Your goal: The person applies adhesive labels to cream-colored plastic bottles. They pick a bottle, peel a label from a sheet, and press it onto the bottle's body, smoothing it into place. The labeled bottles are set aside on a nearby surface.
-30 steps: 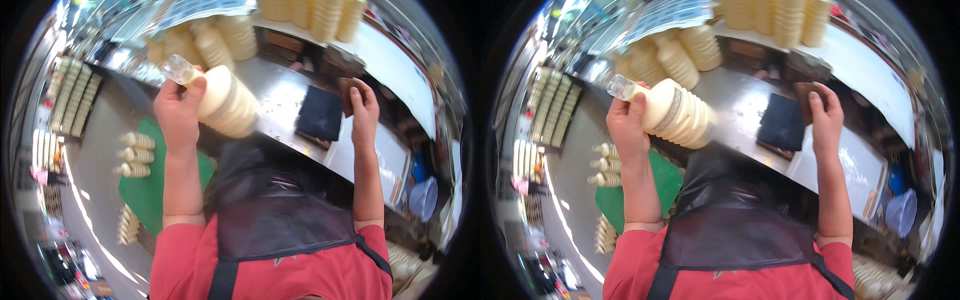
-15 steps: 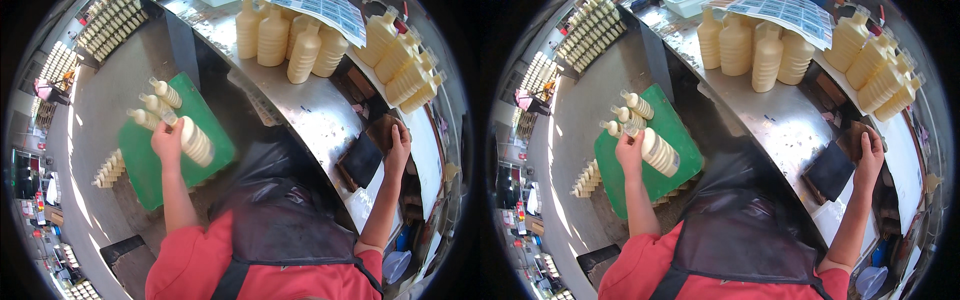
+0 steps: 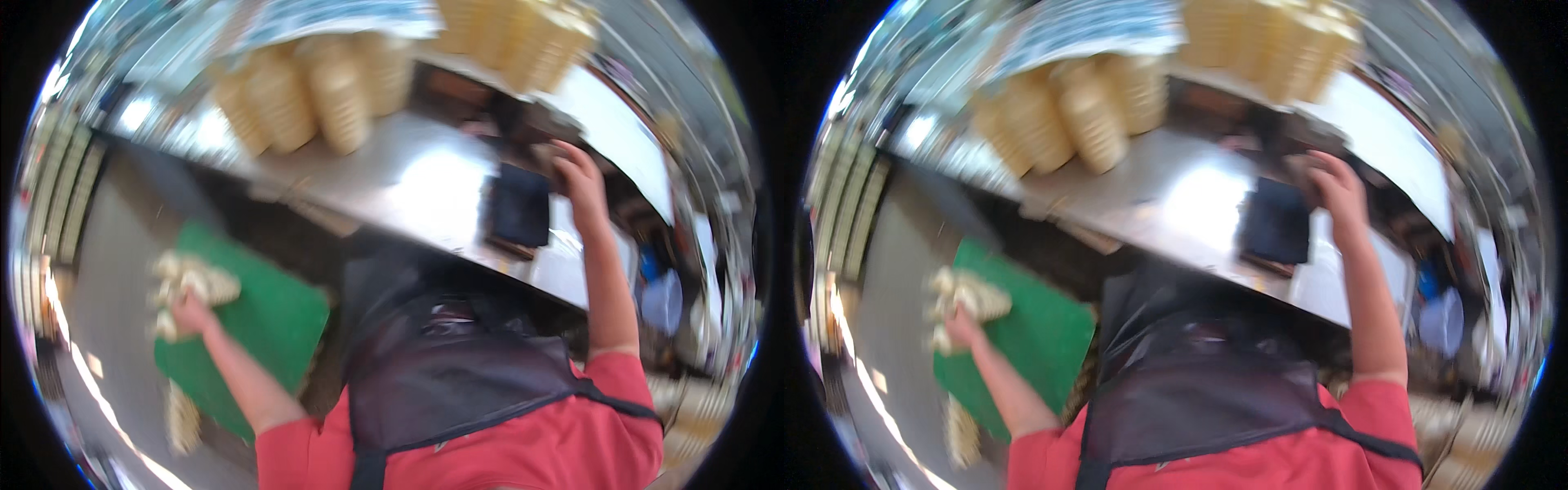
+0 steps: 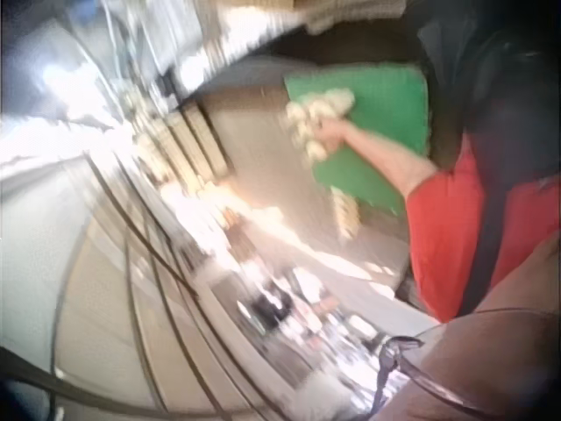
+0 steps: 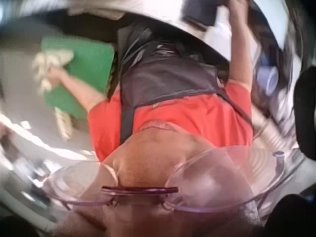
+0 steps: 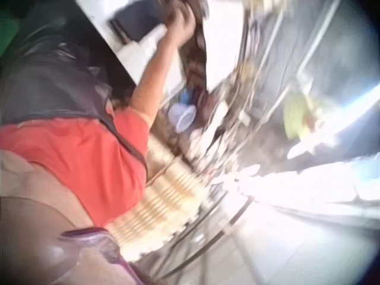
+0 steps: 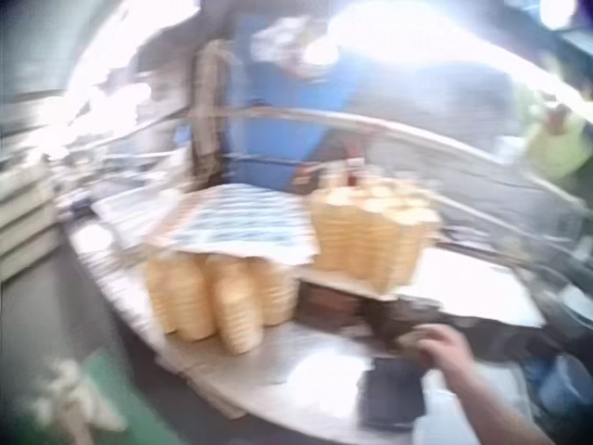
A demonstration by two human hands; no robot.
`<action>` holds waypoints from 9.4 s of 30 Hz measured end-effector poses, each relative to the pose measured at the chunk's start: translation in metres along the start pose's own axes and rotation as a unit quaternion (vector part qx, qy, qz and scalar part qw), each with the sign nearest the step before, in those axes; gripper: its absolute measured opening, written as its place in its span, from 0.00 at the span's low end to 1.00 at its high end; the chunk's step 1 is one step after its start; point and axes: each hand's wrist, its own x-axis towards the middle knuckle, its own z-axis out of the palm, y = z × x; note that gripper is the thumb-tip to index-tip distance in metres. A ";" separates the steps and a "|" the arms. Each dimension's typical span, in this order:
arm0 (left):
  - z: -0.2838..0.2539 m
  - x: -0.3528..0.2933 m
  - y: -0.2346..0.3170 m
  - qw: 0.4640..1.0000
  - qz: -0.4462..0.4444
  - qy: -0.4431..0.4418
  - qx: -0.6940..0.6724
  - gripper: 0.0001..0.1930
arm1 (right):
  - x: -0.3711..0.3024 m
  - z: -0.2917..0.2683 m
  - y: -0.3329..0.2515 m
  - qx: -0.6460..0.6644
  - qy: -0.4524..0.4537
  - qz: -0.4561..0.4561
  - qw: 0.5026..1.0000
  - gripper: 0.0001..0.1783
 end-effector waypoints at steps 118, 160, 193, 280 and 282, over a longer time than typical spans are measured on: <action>-0.076 -0.374 0.503 0.454 0.042 -0.796 -0.398 0.34 | -0.077 -0.191 0.129 -0.030 0.161 0.142 0.976 0.14; -0.090 -0.335 0.500 0.554 0.347 -0.690 -0.312 0.30 | -0.167 -0.156 0.090 -0.465 0.091 0.149 0.868 0.23; -0.154 -0.330 0.493 0.311 0.817 -0.313 -0.371 0.12 | -0.093 -0.073 -0.045 -0.462 -0.084 -0.261 0.844 0.12; -0.065 0.012 0.490 0.543 0.015 -0.594 -0.594 0.19 | 0.165 0.204 -0.180 0.239 -0.256 0.111 0.930 0.04; -0.066 0.001 0.494 0.543 0.017 -0.584 -0.604 0.21 | 0.167 0.203 -0.180 0.223 -0.255 0.088 0.937 0.02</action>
